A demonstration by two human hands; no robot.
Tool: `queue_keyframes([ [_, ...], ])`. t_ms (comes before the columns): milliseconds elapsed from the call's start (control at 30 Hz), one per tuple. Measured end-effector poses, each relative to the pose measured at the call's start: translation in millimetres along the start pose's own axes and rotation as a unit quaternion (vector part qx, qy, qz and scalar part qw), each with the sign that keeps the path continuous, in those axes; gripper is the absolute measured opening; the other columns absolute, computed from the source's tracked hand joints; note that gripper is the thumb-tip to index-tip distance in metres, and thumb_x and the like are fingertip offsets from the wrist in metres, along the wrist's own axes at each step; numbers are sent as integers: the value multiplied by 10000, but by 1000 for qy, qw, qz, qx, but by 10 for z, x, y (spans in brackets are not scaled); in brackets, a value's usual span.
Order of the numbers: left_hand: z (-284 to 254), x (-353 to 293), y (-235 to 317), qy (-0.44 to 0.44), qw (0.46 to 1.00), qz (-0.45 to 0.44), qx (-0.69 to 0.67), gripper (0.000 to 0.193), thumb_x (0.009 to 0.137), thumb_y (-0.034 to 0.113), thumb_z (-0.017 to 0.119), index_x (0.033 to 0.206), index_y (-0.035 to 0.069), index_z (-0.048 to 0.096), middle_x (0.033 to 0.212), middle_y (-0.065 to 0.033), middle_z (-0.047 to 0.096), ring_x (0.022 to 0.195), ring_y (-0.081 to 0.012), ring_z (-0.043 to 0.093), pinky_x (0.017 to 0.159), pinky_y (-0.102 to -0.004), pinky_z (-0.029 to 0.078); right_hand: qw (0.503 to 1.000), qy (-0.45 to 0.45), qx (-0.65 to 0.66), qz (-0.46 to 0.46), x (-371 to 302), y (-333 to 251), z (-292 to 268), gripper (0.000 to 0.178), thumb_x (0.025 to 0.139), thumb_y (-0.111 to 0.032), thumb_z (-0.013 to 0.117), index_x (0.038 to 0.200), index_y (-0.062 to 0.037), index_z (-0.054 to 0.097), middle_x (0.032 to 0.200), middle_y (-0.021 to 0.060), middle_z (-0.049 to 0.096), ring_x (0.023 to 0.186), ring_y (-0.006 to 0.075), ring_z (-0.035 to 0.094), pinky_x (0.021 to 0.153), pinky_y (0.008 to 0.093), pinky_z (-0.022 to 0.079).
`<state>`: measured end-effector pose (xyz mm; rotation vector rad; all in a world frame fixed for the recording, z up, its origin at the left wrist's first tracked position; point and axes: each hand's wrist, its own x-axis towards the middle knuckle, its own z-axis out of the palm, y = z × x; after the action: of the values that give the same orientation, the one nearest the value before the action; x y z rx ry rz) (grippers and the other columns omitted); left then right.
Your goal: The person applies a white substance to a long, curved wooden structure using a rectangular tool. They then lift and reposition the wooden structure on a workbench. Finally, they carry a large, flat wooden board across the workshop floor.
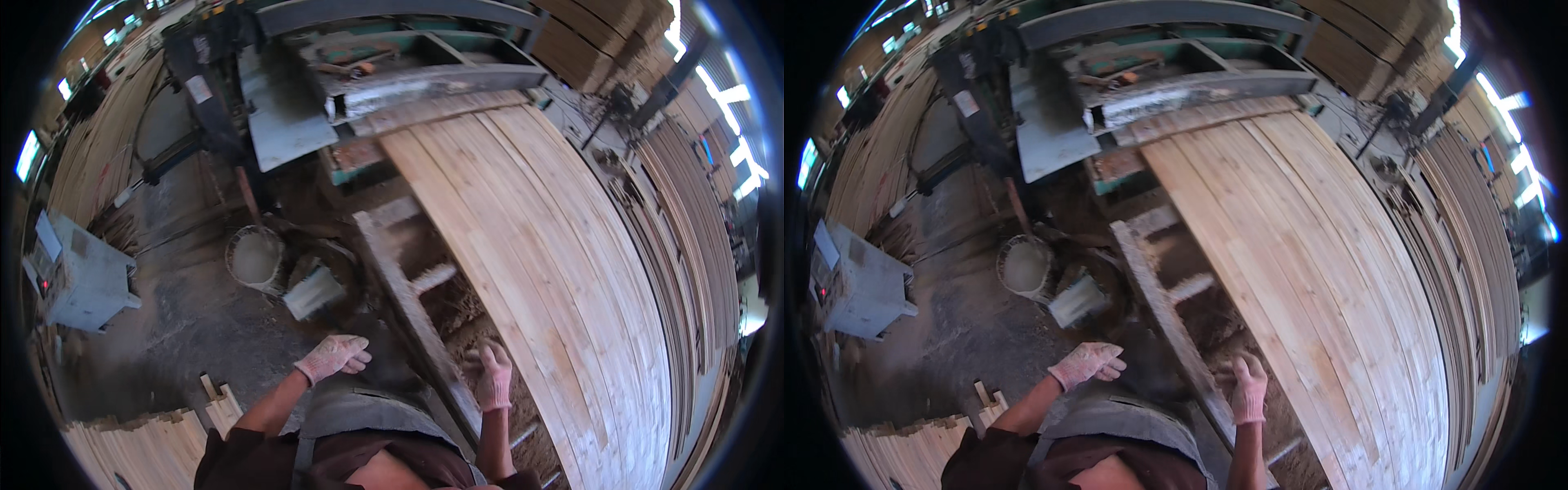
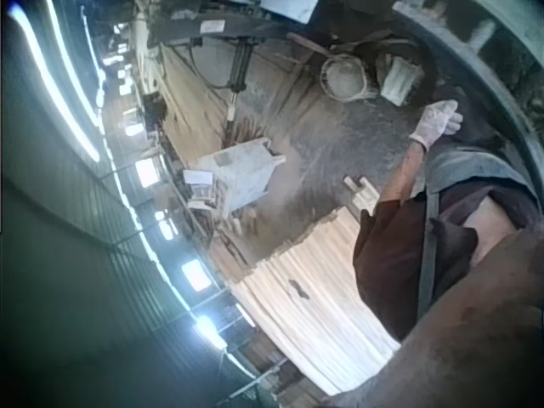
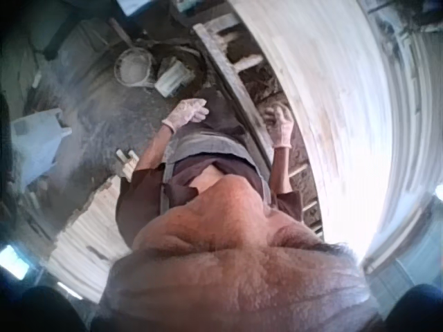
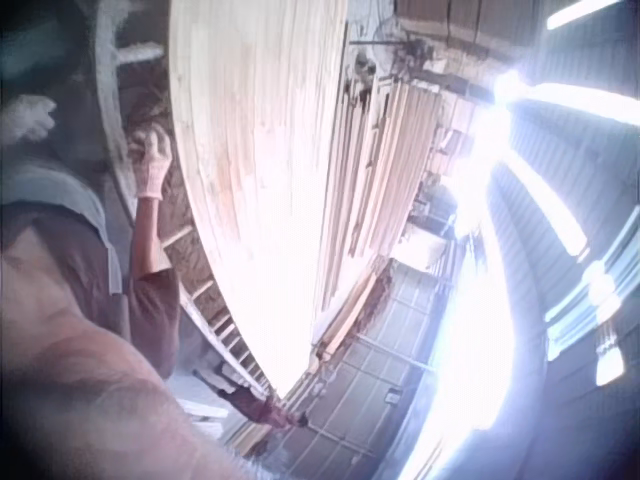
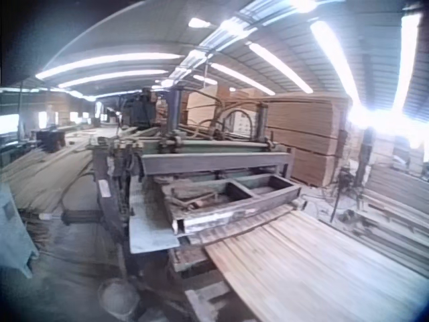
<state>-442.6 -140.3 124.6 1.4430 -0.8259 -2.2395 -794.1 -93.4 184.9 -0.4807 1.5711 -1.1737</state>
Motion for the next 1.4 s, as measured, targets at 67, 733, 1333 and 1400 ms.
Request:
queue_keyframes([
  [67,-441,-93,-151,71,997,-9,-31,525,1017,448,599,1291,0,583,1079,-169,718,847,-204,704,769,-346,603,996,-80,-34,-36,349,-95,679,429,969,-284,646,1275,12,596,944,149,707,713,200,694,631,314,577],
  [733,-783,-1256,-3105,476,697,-49,-534,620,978,430,673,1379,31,418,1162,-148,552,1063,-381,598,855,-561,546,599,-1,-737,-313,3781,-840,5671,785,920,-524,630,1480,-16,418,1480,216,502,1391,365,452,1077,471,427],
  [1333,-1435,-906,-1361,423,804,-190,-373,241,930,283,577,769,134,480,659,-14,447,524,-146,435,488,-304,343,669,-79,-599,-433,4003,-693,5629,619,949,-463,555,1354,3,513,1439,177,547,1386,354,448,1125,504,344],
  [1400,-1635,-929,-1473,379,803,-174,-427,228,931,293,592,886,72,557,743,-81,583,578,-204,553,541,-340,463,653,-30,-606,-454,4191,-671,5535,613,936,-441,595,1349,3,505,1381,169,574,1363,328,465,1101,470,371],
])
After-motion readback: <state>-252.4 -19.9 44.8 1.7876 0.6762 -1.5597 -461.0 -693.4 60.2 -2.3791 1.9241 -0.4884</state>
